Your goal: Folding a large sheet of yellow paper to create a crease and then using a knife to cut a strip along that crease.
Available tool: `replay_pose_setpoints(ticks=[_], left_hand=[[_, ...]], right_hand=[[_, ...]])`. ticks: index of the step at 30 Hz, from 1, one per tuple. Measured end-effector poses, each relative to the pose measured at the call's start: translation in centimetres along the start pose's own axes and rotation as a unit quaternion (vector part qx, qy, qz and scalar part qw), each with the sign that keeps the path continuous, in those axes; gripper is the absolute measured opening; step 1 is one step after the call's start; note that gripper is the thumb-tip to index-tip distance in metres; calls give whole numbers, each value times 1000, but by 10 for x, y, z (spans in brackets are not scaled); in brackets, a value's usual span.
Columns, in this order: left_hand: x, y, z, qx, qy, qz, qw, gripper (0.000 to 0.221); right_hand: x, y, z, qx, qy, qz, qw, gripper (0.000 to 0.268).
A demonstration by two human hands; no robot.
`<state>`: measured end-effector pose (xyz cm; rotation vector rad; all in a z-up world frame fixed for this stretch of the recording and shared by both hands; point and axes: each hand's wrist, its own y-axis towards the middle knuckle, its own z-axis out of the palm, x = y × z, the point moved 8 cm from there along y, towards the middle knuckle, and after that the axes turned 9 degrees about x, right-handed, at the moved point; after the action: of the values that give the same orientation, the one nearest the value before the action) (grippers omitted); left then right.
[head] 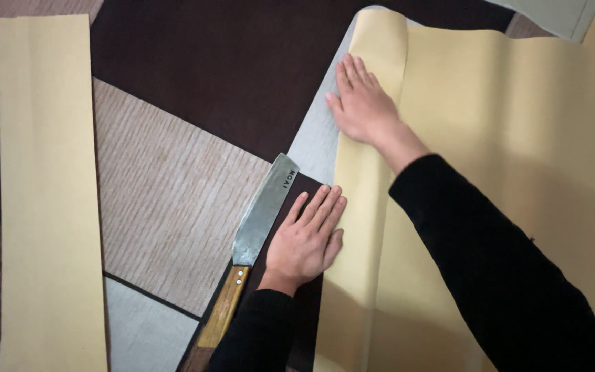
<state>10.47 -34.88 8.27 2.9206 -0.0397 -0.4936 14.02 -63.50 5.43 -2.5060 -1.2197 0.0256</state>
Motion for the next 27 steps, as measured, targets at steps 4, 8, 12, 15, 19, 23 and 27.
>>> replay_pose_setpoints(ticks=[4,8,12,15,19,23,27], left_hand=[[-1,1,-2,-13,1,6,1000,61],[-1,1,-2,-1,-2,2,1000,61],[0,2,2,5,-2,-1,1000,62],[-1,3,-3,-1,-22,-1,1000,60],[-1,3,-2,5,-9,2,1000,61],[-1,4,-8,6,-22,5,1000,61],[0,5,-10,-2,-47,7,999,61]], right_hand=[[20,-36,21,-19,-25,-19,999,78],[40,-75,41,-74,-24,-45,996,80],[36,-68,42,-70,-14,-22,997,80],[24,-42,28,-56,-17,-13,998,78],[9,-7,11,-37,-29,-4,999,78],[-6,19,-1,-52,1,10,999,79],[-18,39,-10,-43,22,23,999,77]])
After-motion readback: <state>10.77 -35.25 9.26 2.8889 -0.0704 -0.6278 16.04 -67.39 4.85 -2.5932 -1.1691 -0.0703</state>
